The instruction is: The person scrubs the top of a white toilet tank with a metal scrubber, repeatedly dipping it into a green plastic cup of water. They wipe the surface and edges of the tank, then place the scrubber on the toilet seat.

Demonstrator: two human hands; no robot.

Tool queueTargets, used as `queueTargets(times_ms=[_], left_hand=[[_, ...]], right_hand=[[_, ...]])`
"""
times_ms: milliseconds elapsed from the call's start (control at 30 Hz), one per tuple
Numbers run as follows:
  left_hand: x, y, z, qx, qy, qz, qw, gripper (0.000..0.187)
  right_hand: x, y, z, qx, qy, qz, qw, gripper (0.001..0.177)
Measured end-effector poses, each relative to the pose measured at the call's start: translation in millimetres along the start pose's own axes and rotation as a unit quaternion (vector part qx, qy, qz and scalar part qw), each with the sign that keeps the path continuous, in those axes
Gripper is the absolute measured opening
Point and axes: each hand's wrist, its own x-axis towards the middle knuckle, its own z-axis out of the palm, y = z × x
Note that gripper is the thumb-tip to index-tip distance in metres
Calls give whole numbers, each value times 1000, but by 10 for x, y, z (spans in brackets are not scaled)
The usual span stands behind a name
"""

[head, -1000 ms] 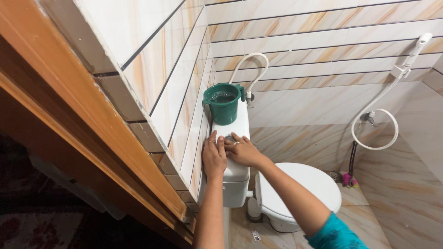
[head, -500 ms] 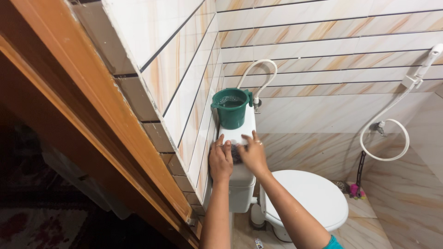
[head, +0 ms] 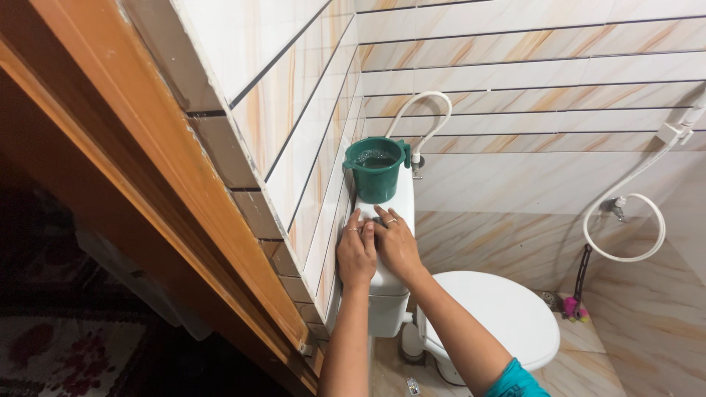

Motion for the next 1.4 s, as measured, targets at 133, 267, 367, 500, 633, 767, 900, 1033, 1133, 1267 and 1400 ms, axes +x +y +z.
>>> queueTargets(times_ms=[133, 267, 367, 500, 633, 767, 900, 1033, 1133, 1267, 1400], left_hand=[[-22, -20, -9, 6, 18, 40, 999, 50], [-10, -71, 3, 22, -2, 38, 999, 46], [-11, -104, 7, 26, -10, 47, 998, 46], [-21, -98, 5, 6, 10, 79, 997, 44], [-23, -52, -8, 7, -18, -2, 1000, 51], [-12, -39, -8, -21, 1, 20, 1000, 56], [-17, -61, -2, -41, 18, 45, 998, 55], [-6, -70, -15, -47, 17, 57, 997, 55], [-15, -73, -3, -46, 10, 38, 998, 55], [-13, -95, 3, -34, 13, 44, 998, 56], [-23, -113, 21, -23, 19, 51, 998, 55]], right_hand=[[-34, -12, 72, -50, 2, 48, 998, 38], [-10, 37, 44, -67, 23, 66, 995, 37], [-20, 49, -5, -23, 11, 58, 998, 39], [-58, 49, -42, 28, -45, 59, 997, 49], [-28, 43, 7, -50, -24, 42, 998, 54], [11, 31, 66, -69, -30, 23, 997, 49], [-84, 34, -8, -41, -121, -52, 990, 45], [-218, 61, -87, -40, -174, -141, 974, 47], [-169, 138, -62, -20, -128, -133, 983, 49], [-17, 180, 59, -81, -127, -144, 978, 43], [-82, 219, 9, -43, -147, -156, 976, 40]])
